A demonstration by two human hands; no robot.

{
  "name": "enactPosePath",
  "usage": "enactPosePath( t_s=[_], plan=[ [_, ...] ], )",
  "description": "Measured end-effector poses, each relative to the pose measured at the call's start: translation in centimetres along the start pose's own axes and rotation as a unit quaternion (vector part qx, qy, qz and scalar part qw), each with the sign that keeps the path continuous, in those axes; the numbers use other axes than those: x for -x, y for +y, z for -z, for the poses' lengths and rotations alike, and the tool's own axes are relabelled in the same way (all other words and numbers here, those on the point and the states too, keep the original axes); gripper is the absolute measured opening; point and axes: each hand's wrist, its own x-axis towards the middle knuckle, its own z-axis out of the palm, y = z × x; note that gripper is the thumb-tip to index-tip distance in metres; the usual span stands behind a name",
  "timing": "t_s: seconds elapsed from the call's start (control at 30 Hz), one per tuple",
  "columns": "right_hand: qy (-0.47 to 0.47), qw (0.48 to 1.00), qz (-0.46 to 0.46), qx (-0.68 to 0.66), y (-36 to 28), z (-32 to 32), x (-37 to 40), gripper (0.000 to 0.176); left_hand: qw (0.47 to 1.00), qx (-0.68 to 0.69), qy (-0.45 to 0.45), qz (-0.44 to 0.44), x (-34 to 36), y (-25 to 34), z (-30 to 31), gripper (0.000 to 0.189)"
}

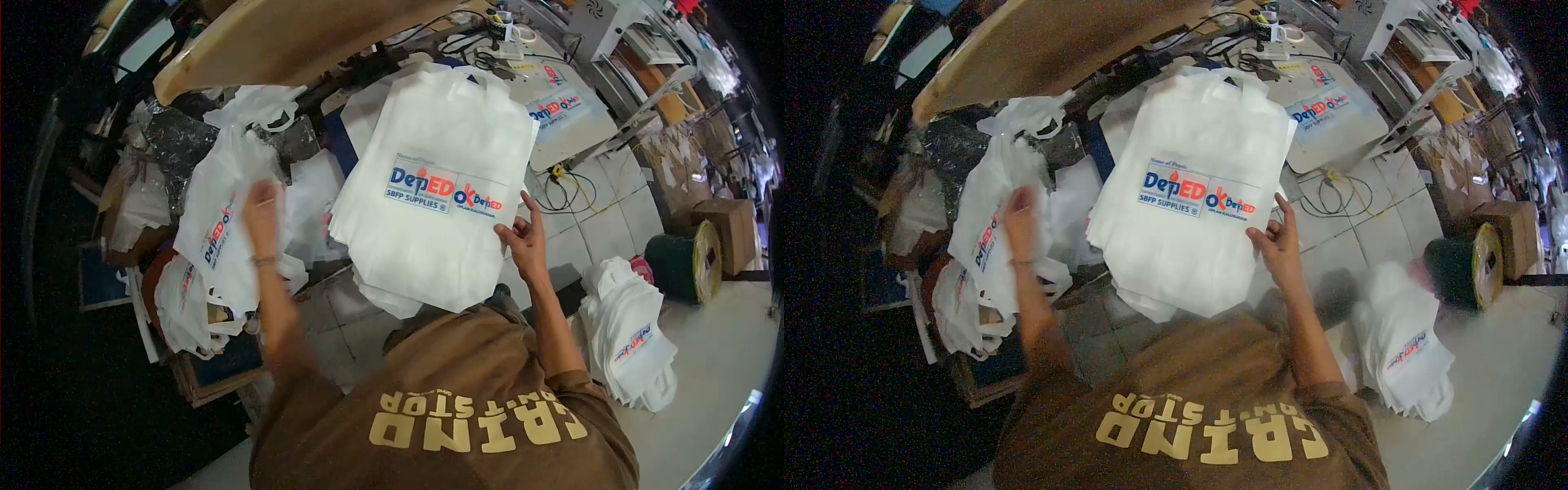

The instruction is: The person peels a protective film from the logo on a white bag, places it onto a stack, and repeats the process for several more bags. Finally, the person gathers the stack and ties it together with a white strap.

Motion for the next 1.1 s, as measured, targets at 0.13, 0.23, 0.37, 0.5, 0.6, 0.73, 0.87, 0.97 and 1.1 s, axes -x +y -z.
enactPosePath(
  t_s=[0.13,0.23,0.37,0.5,0.6,0.73,0.87,0.97,1.1],
  plan=[
    [0.009,1.0,0.005,-0.002,-0.8,-0.4,0.4,0.086,0.961,0.005,-0.202,-0.191,2.4,8.5,-15.4,0.051],
    [0.01,1.0,-0.004,0.017,0.0,-0.1,0.2,0.086,0.949,-0.062,-0.22,-0.218,1.0,10.0,-17.2,0.058],
    [0.013,1.0,0.008,-0.013,1.1,-0.1,0.0,0.082,0.922,-0.112,-0.298,-0.221,-0.9,10.2,-17.0,0.065],
    [0.021,0.999,-0.009,-0.037,1.0,-0.2,0.0,0.081,0.9,-0.145,-0.359,-0.199,-2.0,11.5,-16.7,0.065],
    [0.017,1.0,-0.006,-0.026,0.6,-0.1,0.3,0.08,0.908,-0.121,-0.333,-0.226,-1.9,11.7,-16.8,0.062],
    [0.028,0.998,-0.014,-0.053,1.0,-0.3,0.5,0.079,0.884,-0.123,-0.365,-0.266,-1.9,12.1,-16.5,0.066],
    [0.02,0.999,-0.01,-0.045,1.9,0.1,0.2,0.076,0.862,-0.131,-0.406,-0.272,-2.6,12.5,-16.9,0.066],
    [0.015,0.998,-0.015,-0.058,1.6,0.3,0.4,0.075,0.87,-0.136,-0.393,-0.265,-2.7,12.5,-17.5,0.067],
    [0.016,0.999,-0.013,-0.05,1.0,0.2,0.8,0.073,0.865,-0.146,-0.412,-0.246,-2.8,12.5,-17.9,0.072]
  ],
)
